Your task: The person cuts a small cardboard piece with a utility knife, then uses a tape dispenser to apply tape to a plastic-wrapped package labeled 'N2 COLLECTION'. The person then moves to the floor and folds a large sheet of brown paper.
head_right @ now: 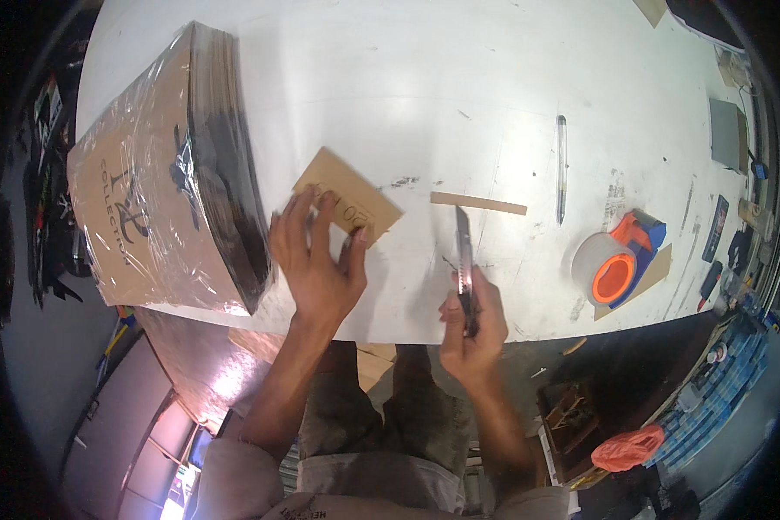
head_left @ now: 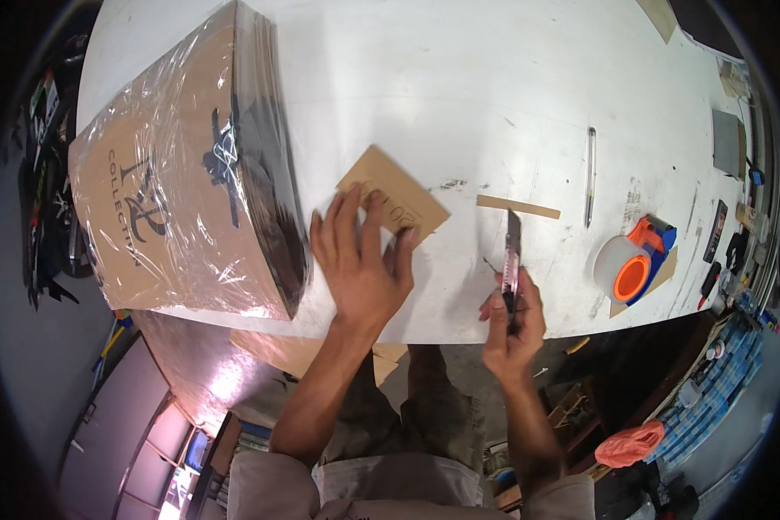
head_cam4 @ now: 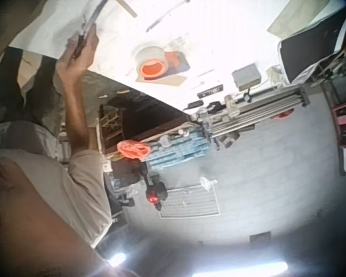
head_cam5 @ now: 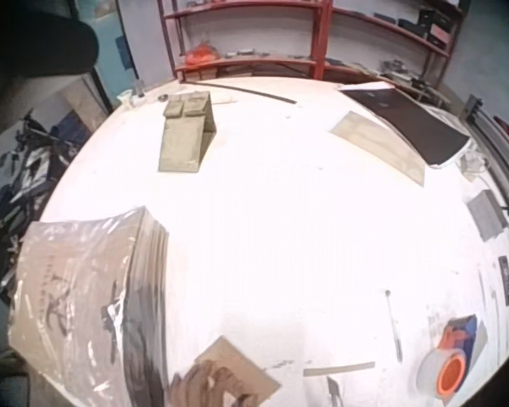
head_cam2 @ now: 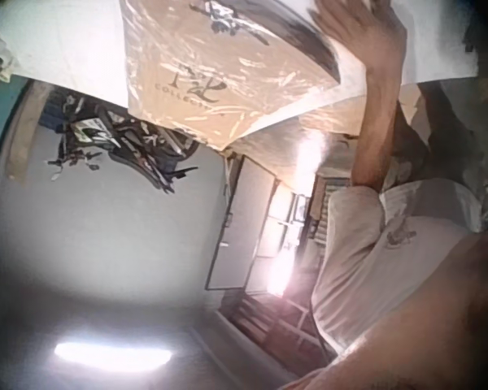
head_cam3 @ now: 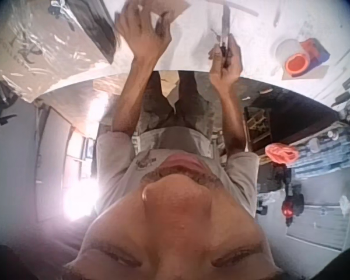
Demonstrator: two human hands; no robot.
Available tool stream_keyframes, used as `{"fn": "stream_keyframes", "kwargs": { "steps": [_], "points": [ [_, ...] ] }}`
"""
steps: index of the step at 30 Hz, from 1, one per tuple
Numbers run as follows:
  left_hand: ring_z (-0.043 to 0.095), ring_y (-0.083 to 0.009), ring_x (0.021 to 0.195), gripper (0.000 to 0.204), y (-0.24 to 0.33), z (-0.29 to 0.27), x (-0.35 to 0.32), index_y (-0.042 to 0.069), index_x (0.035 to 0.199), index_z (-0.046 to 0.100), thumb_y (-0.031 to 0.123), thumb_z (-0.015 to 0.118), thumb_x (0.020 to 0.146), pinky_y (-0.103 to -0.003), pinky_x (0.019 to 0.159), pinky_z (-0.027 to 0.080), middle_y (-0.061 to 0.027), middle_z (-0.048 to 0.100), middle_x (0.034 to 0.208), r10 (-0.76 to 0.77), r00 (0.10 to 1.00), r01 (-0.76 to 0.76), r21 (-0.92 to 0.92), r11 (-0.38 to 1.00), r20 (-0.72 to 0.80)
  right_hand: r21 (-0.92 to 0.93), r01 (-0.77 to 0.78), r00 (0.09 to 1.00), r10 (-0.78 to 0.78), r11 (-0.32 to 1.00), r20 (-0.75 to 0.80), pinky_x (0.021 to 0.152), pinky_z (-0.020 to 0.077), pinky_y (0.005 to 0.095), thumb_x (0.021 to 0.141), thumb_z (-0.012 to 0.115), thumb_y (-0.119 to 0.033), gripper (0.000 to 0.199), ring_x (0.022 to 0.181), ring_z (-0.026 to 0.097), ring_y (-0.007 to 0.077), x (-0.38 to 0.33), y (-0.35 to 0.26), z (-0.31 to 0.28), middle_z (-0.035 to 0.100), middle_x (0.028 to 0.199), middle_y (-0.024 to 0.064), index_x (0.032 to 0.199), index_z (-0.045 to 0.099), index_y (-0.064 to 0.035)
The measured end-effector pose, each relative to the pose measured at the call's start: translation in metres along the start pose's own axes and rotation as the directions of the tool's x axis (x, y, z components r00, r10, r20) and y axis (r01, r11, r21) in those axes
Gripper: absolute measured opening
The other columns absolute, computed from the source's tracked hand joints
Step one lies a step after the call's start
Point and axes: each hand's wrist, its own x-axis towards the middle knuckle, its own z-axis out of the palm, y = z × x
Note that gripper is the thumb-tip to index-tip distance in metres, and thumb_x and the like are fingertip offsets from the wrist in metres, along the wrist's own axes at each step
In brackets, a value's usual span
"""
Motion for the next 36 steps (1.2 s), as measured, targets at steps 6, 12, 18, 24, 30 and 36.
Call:
{"fn": "stream_keyframes", "kwargs": {
  "steps": [6, 12, 18, 24, 30, 36],
  "points": [
    [0.035, -0.0451, 0.15, 0.055, -0.015, 0.004, 0.013, 0.0, 0.135, 0.055, 0.021, 0.075, 0.088, -0.067, 0.122, 0.019, -0.021, 0.044, 0.158, 0.156, 0.974, -0.129, -0.17, 0.977, 0.162, -0.355, 0.382, 0.923, -0.337, 0.853, 0.183, 0.074, 0.0594, 0.0341, 0.094, 0.059, 0.013, 0.048, 0.093, 0.073, 0.0292, 0.033, -0.013, 0.028, 0.067, 0.117, 0.0263, 0.141, 0.053, 0.0078],
    [0.04, -0.0392, 0.149, 0.062, -0.01, -0.006, 0.023, -0.002, 0.142, 0.057, 0.022, 0.074, 0.086, -0.061, 0.124, 0.022, -0.0197, 0.048, 0.155, 0.16, 0.963, -0.128, -0.152, 0.98, 0.216, -0.382, 0.477, 0.873, -0.378, 0.792, 0.307, 0.071, 0.0628, 0.0383, 0.089, 0.06, 0.015, 0.056, 0.095, 0.073, 0.0353, 0.074, -0.026, 0.058, 0.064, 0.122, 0.0221, 0.144, 0.055, 0.0018],
    [0.035, -0.0464, 0.149, 0.076, -0.017, -0.001, 0.021, 0.006, 0.15, 0.053, 0.016, 0.078, 0.078, -0.066, 0.121, 0.028, -0.0274, 0.033, 0.161, 0.163, 0.972, -0.121, -0.231, 0.965, 0.172, -0.406, 0.467, 0.877, -0.352, 0.786, 0.327, 0.072, 0.0632, 0.0385, 0.089, 0.058, 0.016, 0.055, 0.093, 0.073, 0.0356, 0.08, -0.024, 0.063, 0.063, 0.123, 0.0221, 0.143, 0.057, 0.0029],
    [0.036, -0.047, 0.149, 0.076, -0.018, -0.001, 0.021, 0.007, 0.149, 0.054, 0.016, 0.079, 0.078, -0.066, 0.12, 0.03, -0.03, 0.03, 0.161, 0.157, 0.973, -0.113, -0.248, 0.962, 0.167, -0.4, 0.478, 0.87, -0.361, 0.782, 0.335, 0.072, 0.0633, 0.0387, 0.089, 0.057, 0.017, 0.054, 0.094, 0.074, 0.034, 0.081, -0.025, 0.064, 0.063, 0.123, 0.0228, 0.142, 0.057, 0.0039],
    [0.041, -0.0459, 0.146, 0.071, -0.017, 0.0, 0.021, -0.001, 0.146, 0.054, 0.022, 0.075, 0.083, -0.064, 0.12, 0.03, -0.0297, 0.037, 0.158, 0.18, 0.973, -0.144, -0.23, 0.963, 0.144, -0.407, 0.508, 0.853, -0.38, 0.759, 0.357, 0.073, 0.064, 0.0377, 0.089, 0.058, 0.016, 0.054, 0.092, 0.074, 0.0344, 0.084, -0.022, 0.062, 0.063, 0.123, 0.0228, 0.142, 0.057, 0.0042],
    [0.043, -0.0384, 0.147, 0.076, -0.014, 0.0, 0.023, -0.002, 0.15, 0.049, 0.026, 0.072, 0.084, -0.059, 0.123, 0.029, -0.0224, 0.045, 0.158, 0.14, 0.976, -0.112, -0.166, 0.98, 0.166, -0.444, 0.536, 0.836, -0.378, 0.718, 0.399, 0.072, 0.0642, 0.0418, 0.085, 0.06, 0.013, 0.06, 0.095, 0.073, 0.0377, 0.084, -0.021, 0.061, 0.061, 0.126, 0.0218, 0.144, 0.053, 0.004]
  ]
}}
